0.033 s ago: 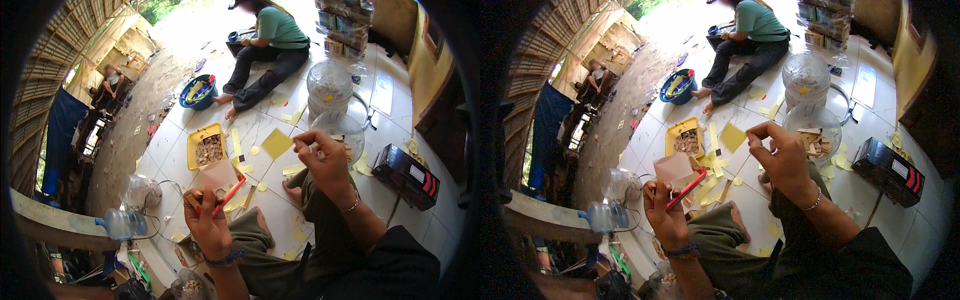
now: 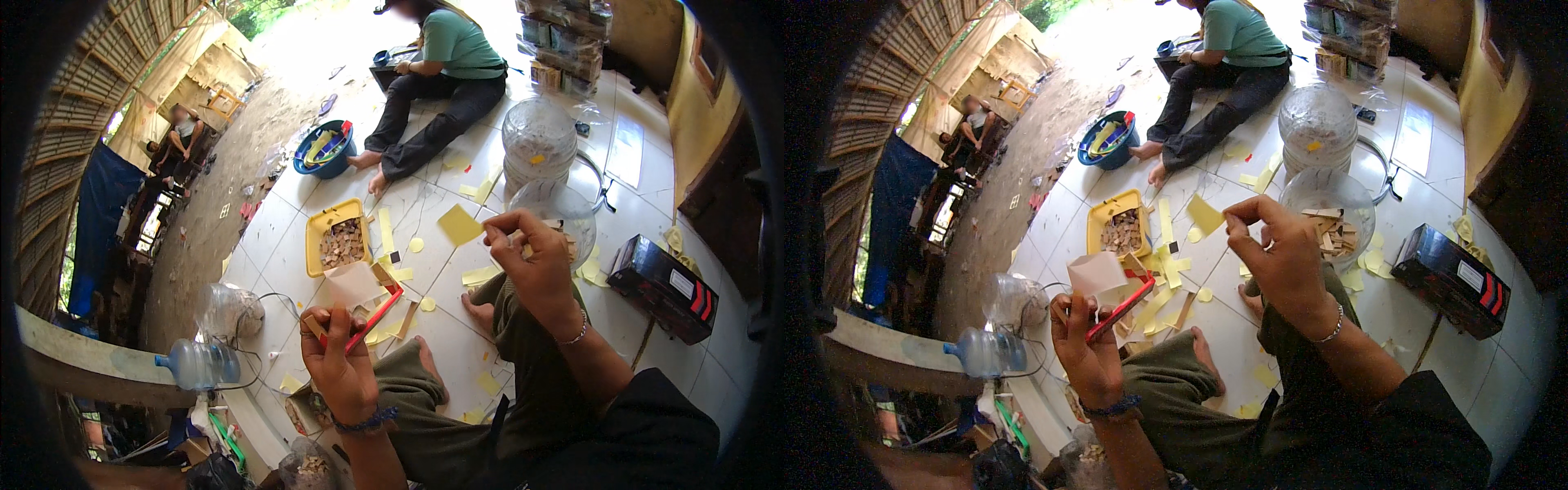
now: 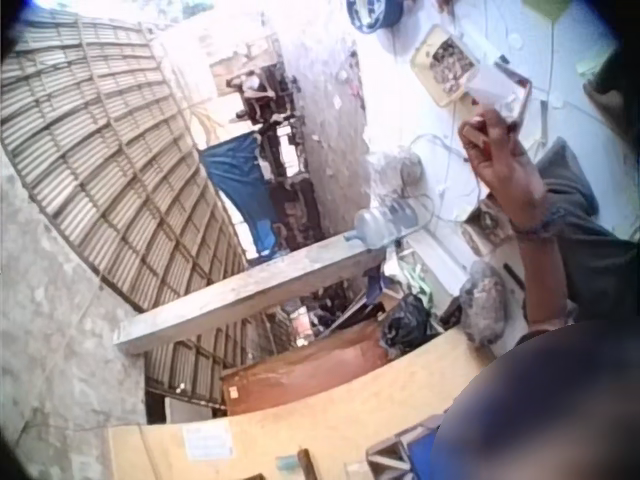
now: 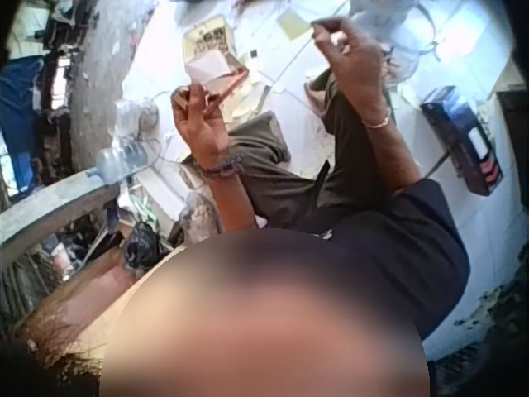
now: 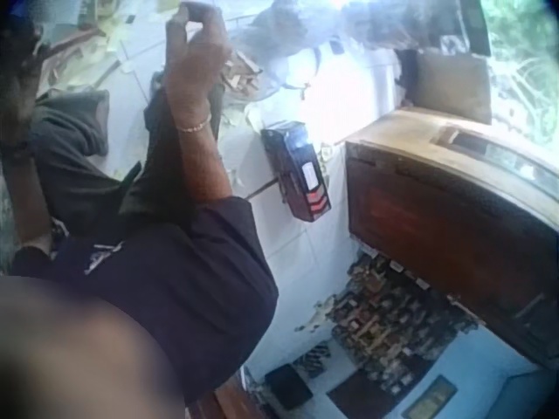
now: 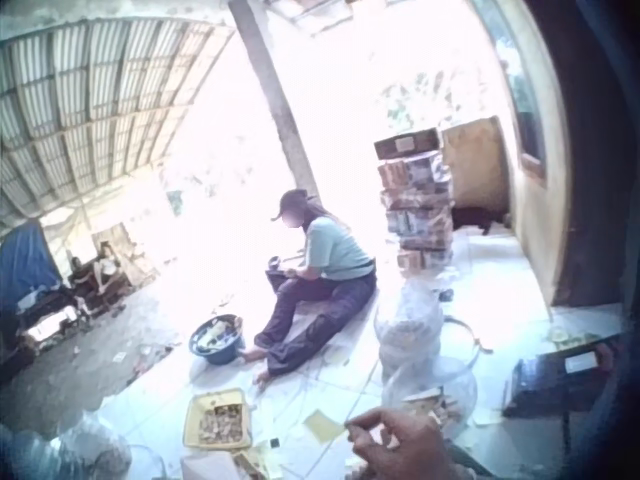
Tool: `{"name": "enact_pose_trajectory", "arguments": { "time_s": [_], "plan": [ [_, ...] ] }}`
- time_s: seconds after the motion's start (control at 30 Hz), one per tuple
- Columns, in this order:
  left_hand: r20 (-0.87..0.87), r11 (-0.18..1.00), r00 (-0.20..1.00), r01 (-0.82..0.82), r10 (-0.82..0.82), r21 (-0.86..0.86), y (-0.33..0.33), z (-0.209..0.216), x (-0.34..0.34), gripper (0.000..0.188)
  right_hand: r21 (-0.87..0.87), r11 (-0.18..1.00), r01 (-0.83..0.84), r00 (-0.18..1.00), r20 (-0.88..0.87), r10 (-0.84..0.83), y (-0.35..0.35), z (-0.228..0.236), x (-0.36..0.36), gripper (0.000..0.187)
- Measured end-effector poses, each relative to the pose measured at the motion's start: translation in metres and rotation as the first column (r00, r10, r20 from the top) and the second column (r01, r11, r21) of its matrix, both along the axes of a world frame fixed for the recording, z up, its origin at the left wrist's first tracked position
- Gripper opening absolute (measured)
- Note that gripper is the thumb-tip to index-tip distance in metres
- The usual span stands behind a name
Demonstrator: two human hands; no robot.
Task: The person sits on the floor and assembles small red paper boxes by cutting, folding, and inserting wooden sticks into the structure. The person uses scissors to trim edges and repeatedly folds the paper to form the box shape.
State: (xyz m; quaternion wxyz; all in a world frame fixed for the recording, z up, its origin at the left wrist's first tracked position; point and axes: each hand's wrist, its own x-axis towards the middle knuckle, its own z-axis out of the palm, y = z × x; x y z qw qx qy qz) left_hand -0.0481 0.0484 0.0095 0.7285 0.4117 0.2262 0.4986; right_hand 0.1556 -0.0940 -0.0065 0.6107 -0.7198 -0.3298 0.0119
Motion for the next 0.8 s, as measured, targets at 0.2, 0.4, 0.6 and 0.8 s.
{"name": "enact_pose_trajectory", "arguments": {
  "time_s": [0.2, 0.4, 0.6, 0.8],
  "plan": [
    [0.019, 0.992, 0.993, 0.115, -0.114, -0.053, 0.000, -0.002, 0.003, 0.015, 0.043, 0.988, -0.146, 0.951, 0.280, 0.129, 0.005, 0.000, -0.008, 0.021],
    [-0.028, 0.961, 0.964, 0.263, -0.266, -0.085, -0.011, -0.003, 0.019, 0.014, 0.015, 0.952, -0.305, 0.878, 0.391, 0.275, 0.014, 0.001, -0.041, 0.026],
    [-0.071, 0.934, 0.933, 0.348, -0.354, -0.083, -0.020, 0.000, 0.027, 0.011, 0.027, 0.991, -0.131, 0.861, 0.499, 0.100, 0.019, -0.001, -0.041, 0.021],
    [0.014, 0.906, 0.907, 0.420, -0.420, -0.046, -0.016, -0.003, 0.027, 0.011, 0.074, 0.996, -0.049, 0.932, 0.361, 0.019, 0.017, -0.001, -0.028, 0.015]
  ]
}}
